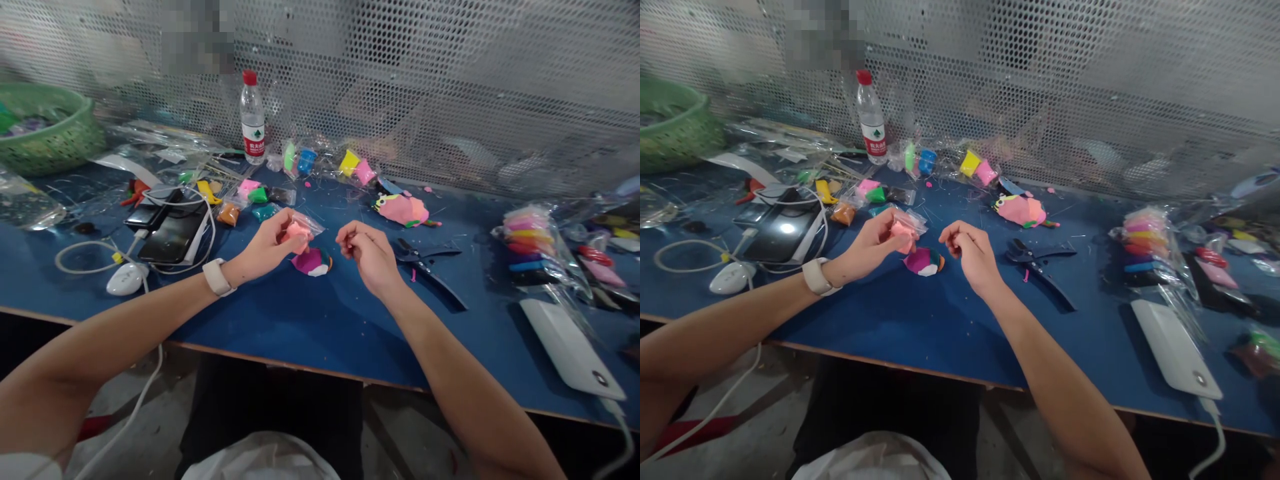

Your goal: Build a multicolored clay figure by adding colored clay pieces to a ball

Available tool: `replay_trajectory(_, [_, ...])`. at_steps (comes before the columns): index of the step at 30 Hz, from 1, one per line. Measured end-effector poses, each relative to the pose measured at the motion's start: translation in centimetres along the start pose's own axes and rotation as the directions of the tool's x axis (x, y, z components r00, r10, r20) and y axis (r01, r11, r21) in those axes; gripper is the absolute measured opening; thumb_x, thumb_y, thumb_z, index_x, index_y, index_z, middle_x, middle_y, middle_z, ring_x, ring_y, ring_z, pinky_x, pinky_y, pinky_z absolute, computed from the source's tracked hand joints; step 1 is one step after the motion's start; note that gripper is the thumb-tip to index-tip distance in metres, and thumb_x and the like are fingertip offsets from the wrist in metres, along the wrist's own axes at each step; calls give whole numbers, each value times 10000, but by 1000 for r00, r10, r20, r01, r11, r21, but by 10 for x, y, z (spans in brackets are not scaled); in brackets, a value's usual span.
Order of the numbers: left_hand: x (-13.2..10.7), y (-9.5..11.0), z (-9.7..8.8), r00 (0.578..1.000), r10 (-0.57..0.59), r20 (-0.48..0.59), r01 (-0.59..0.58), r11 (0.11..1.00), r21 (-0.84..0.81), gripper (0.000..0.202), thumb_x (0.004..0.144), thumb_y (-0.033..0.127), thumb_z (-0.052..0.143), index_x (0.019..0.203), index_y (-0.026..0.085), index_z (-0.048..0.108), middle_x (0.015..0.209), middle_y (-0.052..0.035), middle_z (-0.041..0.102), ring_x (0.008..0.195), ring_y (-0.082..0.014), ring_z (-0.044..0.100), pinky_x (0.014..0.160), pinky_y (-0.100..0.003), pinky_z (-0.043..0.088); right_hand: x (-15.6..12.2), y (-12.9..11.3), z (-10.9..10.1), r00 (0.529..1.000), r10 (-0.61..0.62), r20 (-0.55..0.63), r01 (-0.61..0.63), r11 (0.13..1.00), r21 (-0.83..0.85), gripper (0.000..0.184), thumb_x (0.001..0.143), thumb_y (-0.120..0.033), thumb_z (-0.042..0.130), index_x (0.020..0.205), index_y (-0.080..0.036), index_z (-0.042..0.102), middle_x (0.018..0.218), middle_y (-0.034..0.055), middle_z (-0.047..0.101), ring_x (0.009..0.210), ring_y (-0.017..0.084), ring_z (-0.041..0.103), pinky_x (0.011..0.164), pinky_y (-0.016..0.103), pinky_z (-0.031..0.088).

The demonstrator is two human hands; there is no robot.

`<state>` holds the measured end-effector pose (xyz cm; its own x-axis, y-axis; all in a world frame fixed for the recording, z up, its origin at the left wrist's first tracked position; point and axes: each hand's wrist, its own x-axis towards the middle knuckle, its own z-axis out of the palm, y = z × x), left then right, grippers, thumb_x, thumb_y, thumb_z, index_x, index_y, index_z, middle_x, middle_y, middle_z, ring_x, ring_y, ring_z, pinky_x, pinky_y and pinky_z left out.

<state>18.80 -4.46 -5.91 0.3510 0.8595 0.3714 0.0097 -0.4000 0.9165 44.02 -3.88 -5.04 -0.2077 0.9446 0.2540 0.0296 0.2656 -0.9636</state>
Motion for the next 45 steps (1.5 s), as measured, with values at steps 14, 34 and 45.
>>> replay_trajectory(14, [-7, 7, 10, 992, 120, 35, -122, 991, 61, 324, 1185, 503, 661, 1132, 207, 780, 953, -43, 742, 776, -135, 695, 734, -290, 580, -22, -5, 23, 950, -310, 42, 309, 908, -283, 196, 1001, -431, 864, 969, -247, 807, 607, -90, 484, 538, 105, 435, 551, 280, 400])
replay_trajectory(34, [-13, 14, 11, 812, 559, 168, -506, 531, 680, 207, 1117, 316, 693, 922, 257, 732, 971, -39, 777, 950, -229, 661, 884, -441, 460, -30, -21, 24, 743, -642, 190, 639, 594, -489, 112, 1054, -233, 775, 951, -261, 809, 612, -75, 545, 538, 105, 497, 551, 275, 420])
replay_trajectory(45, [-3, 16, -5, 805, 574, 153, -513, 541, 666, 126, 1139, 234, 671, 1015, 233, 649, 988, -27, 754, 915, -214, 629, 859, -404, 443, -26, -27, 19, 839, -541, 66, 511, 740, -438, 145, 1026, -231, 783, 882, -246, 790, 602, -79, 502, 525, 100, 440, 552, 292, 385])
